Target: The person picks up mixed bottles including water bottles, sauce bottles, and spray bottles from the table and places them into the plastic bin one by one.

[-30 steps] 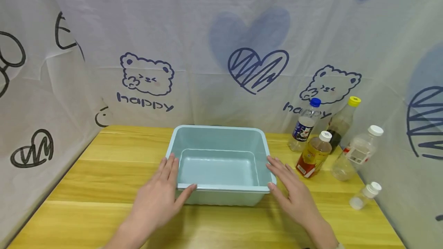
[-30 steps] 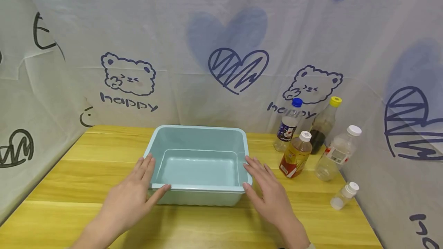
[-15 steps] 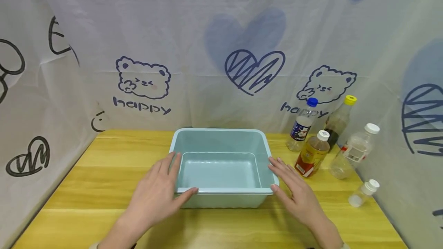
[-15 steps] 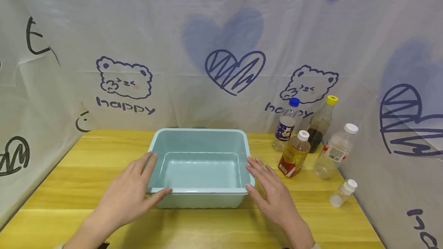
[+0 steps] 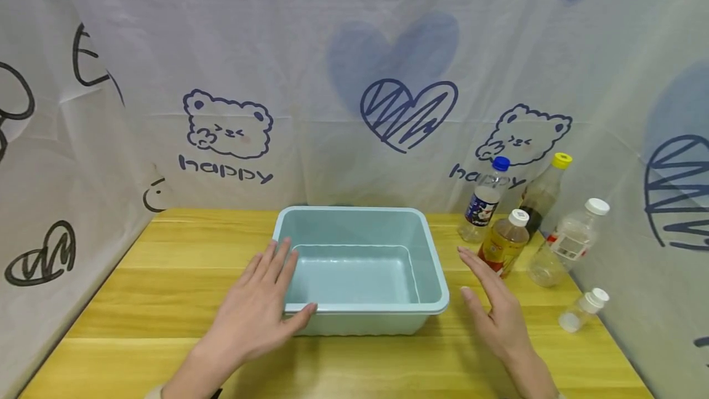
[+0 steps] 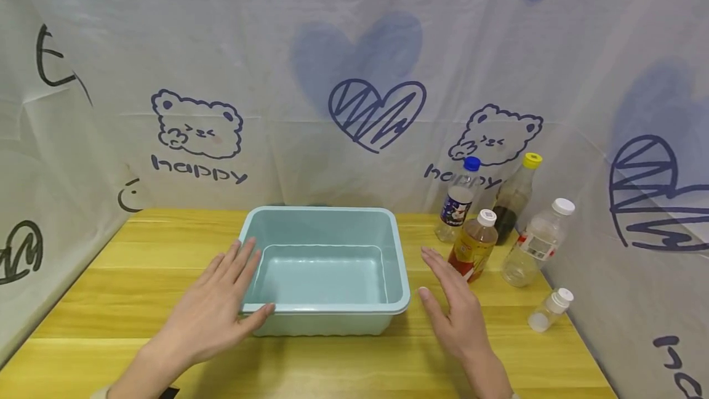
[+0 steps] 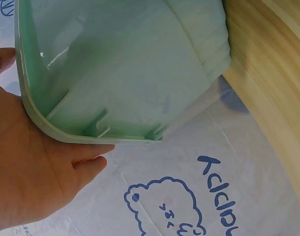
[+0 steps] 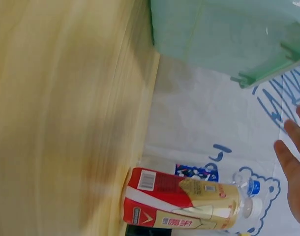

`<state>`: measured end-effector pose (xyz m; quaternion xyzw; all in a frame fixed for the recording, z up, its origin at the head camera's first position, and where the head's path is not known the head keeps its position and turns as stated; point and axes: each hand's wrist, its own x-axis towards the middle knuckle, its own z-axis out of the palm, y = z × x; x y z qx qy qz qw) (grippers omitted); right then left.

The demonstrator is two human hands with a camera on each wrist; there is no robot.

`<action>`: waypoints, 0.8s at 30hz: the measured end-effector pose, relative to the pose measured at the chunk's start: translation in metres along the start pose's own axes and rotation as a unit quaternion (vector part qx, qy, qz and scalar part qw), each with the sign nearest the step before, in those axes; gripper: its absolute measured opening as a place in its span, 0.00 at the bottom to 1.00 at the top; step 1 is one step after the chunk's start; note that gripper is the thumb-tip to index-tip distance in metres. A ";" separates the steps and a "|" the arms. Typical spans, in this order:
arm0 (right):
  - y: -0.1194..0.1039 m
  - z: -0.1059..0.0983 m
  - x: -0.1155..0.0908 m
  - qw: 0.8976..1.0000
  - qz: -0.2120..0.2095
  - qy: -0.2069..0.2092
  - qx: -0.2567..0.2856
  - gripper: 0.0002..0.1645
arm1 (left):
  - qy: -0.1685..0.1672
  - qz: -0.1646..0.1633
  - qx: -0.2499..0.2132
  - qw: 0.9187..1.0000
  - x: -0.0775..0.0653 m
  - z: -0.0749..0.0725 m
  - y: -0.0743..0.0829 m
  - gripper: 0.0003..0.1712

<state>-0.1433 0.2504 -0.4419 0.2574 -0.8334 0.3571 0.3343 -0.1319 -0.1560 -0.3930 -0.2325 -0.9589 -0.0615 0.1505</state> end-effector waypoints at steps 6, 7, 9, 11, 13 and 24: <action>0.007 -0.008 0.002 0.994 -0.027 0.108 -0.003 0.25 | -0.001 -0.004 -0.025 1.000 -0.002 0.003 0.000 0.53; 0.007 -0.010 0.002 0.992 -0.032 0.125 -0.007 0.25 | 0.000 -0.005 -0.028 1.000 -0.002 0.003 0.000 0.53; 0.006 -0.014 0.004 0.987 -0.043 0.155 -0.019 0.26 | 0.000 -0.007 -0.035 0.999 -0.002 0.004 0.000 0.53; 0.003 -0.019 0.006 0.981 -0.049 0.183 -0.032 0.28 | 0.000 -0.009 -0.038 0.999 -0.003 0.004 0.001 0.52; 0.002 -0.025 0.006 0.977 -0.047 0.202 -0.046 0.29 | -0.001 -0.010 -0.041 0.999 -0.004 0.005 0.001 0.52; 0.050 -0.062 -0.023 0.966 0.089 0.195 -0.143 0.34 | -0.005 -0.014 -0.050 0.999 -0.001 0.008 0.000 0.53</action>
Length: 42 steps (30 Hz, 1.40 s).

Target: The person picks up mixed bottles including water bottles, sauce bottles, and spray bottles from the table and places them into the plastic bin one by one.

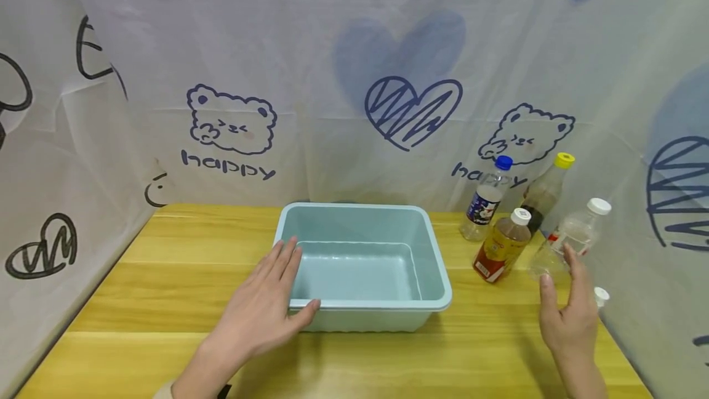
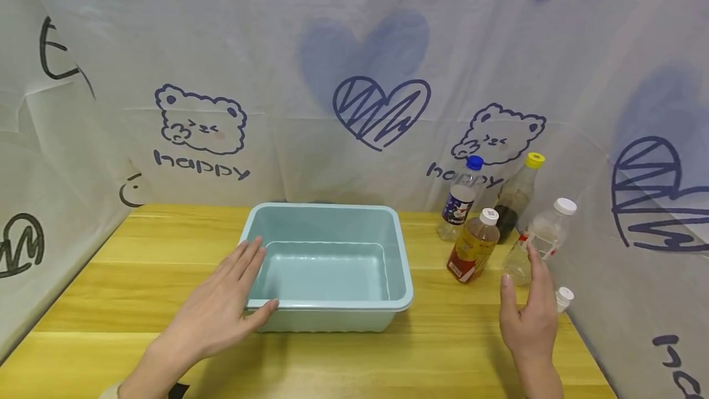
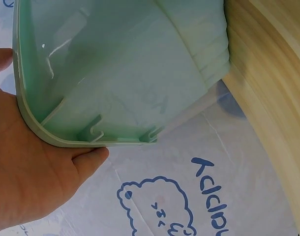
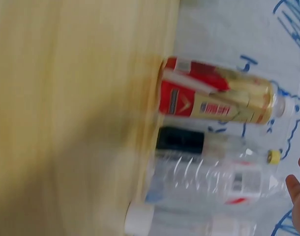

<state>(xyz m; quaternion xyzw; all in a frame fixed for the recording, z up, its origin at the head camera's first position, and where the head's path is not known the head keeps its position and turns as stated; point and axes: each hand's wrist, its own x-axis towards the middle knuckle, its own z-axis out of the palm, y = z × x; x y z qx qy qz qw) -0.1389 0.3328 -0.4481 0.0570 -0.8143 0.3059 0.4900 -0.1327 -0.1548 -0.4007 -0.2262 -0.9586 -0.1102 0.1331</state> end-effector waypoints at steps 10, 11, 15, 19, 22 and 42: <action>0.030 -0.023 -0.003 0.994 0.086 -0.036 -0.049 0.41 | -0.008 -0.006 -0.005 1.000 0.000 -0.002 -0.001 0.53; 0.033 -0.024 -0.003 0.994 0.090 -0.036 -0.053 0.42 | -0.008 -0.006 -0.006 1.000 0.000 -0.002 -0.001 0.53; 0.045 -0.030 -0.004 0.991 0.112 -0.045 -0.066 0.43 | -0.007 -0.004 -0.003 1.000 0.000 -0.002 -0.001 0.53; 0.056 -0.034 -0.007 0.988 0.125 -0.058 -0.072 0.44 | -0.005 -0.001 -0.001 1.000 0.001 -0.002 0.000 0.54; 0.061 -0.036 -0.008 0.988 0.124 -0.061 -0.070 0.45 | -0.008 0.001 -0.001 1.000 0.002 -0.002 0.001 0.54; 0.058 -0.042 -0.004 0.944 0.271 -0.132 -0.134 0.40 | -0.005 -0.002 -0.001 1.000 0.000 -0.001 -0.001 0.54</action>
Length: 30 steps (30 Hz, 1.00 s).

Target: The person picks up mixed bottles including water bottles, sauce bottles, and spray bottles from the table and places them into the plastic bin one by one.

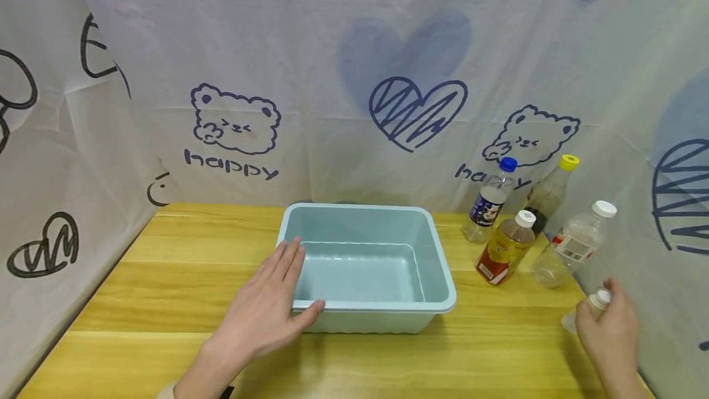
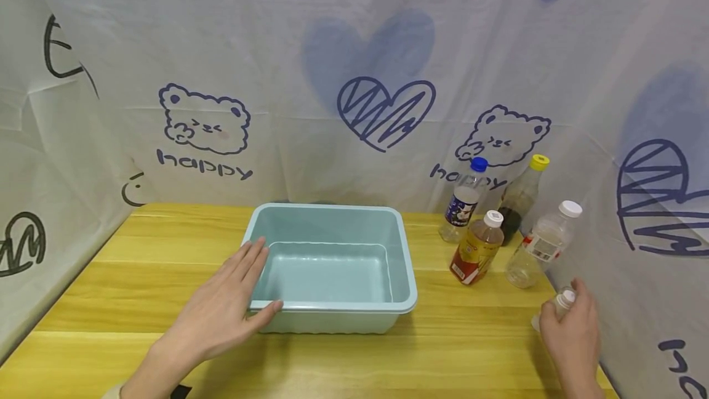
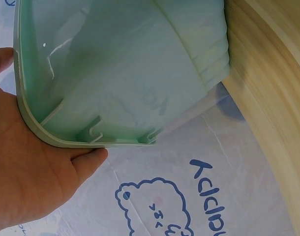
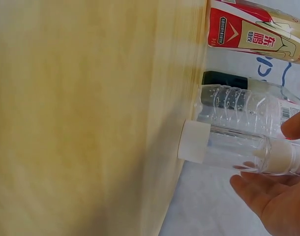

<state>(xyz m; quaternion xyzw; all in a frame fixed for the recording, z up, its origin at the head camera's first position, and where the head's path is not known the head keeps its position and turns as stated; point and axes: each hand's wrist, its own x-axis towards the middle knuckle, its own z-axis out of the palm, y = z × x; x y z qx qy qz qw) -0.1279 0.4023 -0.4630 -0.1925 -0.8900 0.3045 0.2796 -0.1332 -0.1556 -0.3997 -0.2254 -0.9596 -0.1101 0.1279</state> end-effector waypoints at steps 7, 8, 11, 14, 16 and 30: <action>-0.003 -0.003 0.002 0.999 0.034 -0.033 -0.023 0.39 | -0.003 -0.005 -0.002 1.000 -0.001 0.000 0.000 0.54; -0.003 -0.003 0.002 0.999 0.033 -0.034 -0.025 0.39 | -0.004 -0.005 -0.003 1.000 -0.001 0.000 0.000 0.54; -0.004 -0.004 0.002 0.999 0.028 -0.035 -0.026 0.39 | -0.005 -0.006 -0.004 1.000 -0.001 -0.001 0.001 0.54; -0.005 -0.005 0.001 0.999 0.023 -0.036 -0.023 0.38 | -0.005 -0.005 -0.006 1.000 -0.001 -0.001 0.001 0.54; -0.005 -0.005 0.001 0.999 0.018 -0.036 -0.021 0.38 | -0.005 -0.005 -0.007 1.000 -0.001 -0.001 0.001 0.54; -0.017 -0.005 -0.003 0.998 0.017 -0.042 -0.037 0.38 | -0.002 -0.003 -0.006 1.000 -0.001 0.000 0.000 0.55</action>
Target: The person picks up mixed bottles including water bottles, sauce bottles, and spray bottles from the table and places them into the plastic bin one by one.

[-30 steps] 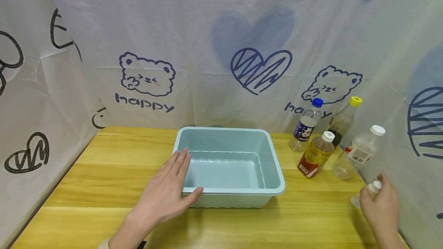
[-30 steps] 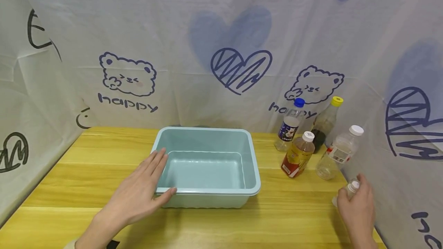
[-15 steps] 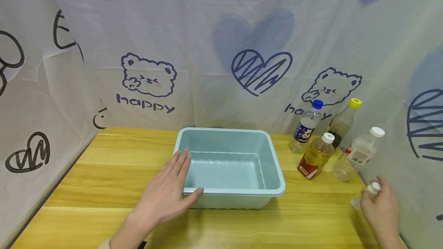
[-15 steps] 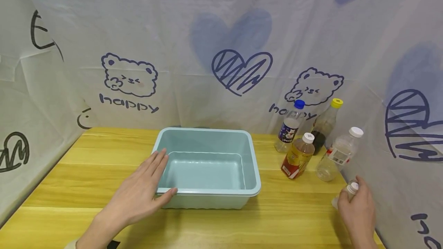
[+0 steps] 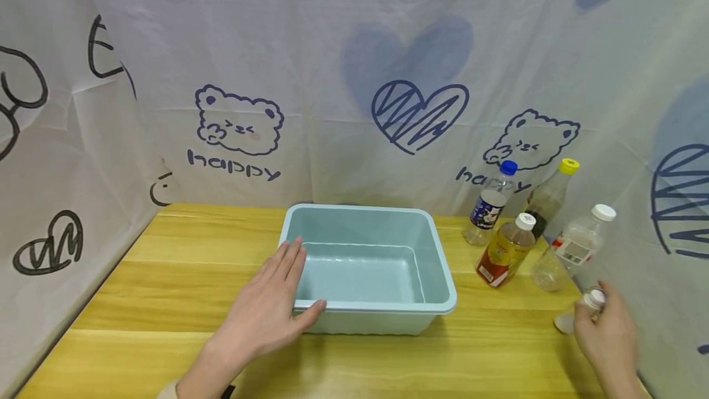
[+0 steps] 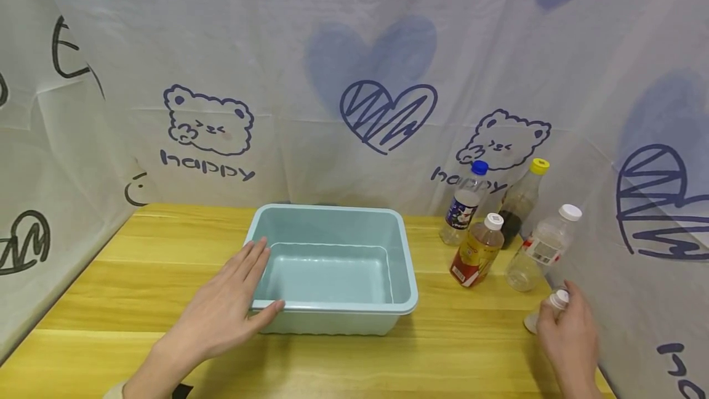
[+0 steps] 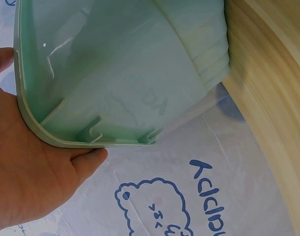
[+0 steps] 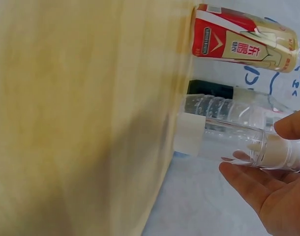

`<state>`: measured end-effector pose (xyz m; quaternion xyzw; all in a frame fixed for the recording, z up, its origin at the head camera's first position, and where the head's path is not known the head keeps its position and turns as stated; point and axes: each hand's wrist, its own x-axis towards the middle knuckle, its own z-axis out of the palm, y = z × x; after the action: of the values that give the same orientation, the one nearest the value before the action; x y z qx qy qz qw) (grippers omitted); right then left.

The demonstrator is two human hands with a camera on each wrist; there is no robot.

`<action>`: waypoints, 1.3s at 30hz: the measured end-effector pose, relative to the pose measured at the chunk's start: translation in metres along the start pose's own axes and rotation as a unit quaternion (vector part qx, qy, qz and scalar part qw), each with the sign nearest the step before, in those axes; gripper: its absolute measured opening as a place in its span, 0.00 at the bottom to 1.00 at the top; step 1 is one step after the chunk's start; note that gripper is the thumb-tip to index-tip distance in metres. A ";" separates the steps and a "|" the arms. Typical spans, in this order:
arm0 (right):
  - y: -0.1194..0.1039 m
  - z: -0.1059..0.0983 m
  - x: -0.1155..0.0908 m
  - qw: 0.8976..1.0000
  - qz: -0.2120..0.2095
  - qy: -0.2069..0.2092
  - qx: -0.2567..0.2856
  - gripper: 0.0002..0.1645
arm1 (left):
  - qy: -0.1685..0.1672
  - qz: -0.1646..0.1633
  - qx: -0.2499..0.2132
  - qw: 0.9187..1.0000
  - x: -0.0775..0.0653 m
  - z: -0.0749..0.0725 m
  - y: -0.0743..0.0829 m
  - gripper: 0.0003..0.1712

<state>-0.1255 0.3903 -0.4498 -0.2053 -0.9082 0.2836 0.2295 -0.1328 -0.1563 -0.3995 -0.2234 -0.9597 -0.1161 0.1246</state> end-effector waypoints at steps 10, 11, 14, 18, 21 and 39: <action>-0.017 -0.002 -0.001 0.999 -0.045 0.025 0.008 0.37 | 0.003 0.001 0.001 1.000 -0.001 0.000 -0.001 0.55; -0.020 -0.003 -0.002 0.998 -0.051 0.028 0.014 0.37 | 0.002 0.001 0.001 1.000 -0.001 0.000 -0.001 0.55; -0.029 -0.005 -0.003 0.997 -0.064 0.035 0.021 0.37 | -0.003 0.000 0.003 1.000 -0.001 0.000 -0.001 0.55; -0.041 -0.007 -0.004 0.996 -0.080 0.045 0.022 0.37 | -0.007 -0.001 0.002 1.000 0.000 0.000 -0.001 0.55; -0.049 -0.009 -0.004 0.994 -0.094 0.051 0.025 0.37 | -0.008 -0.001 0.003 1.000 0.000 0.000 -0.001 0.55; -0.104 -0.016 -0.006 0.971 -0.216 0.081 0.066 0.40 | -0.007 -0.003 0.000 1.000 -0.002 -0.001 0.000 0.55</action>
<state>-0.1374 0.3157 -0.3763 -0.0114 -0.8889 0.2689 0.3706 -0.1316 -0.1575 -0.3994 -0.2216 -0.9612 -0.1146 0.1173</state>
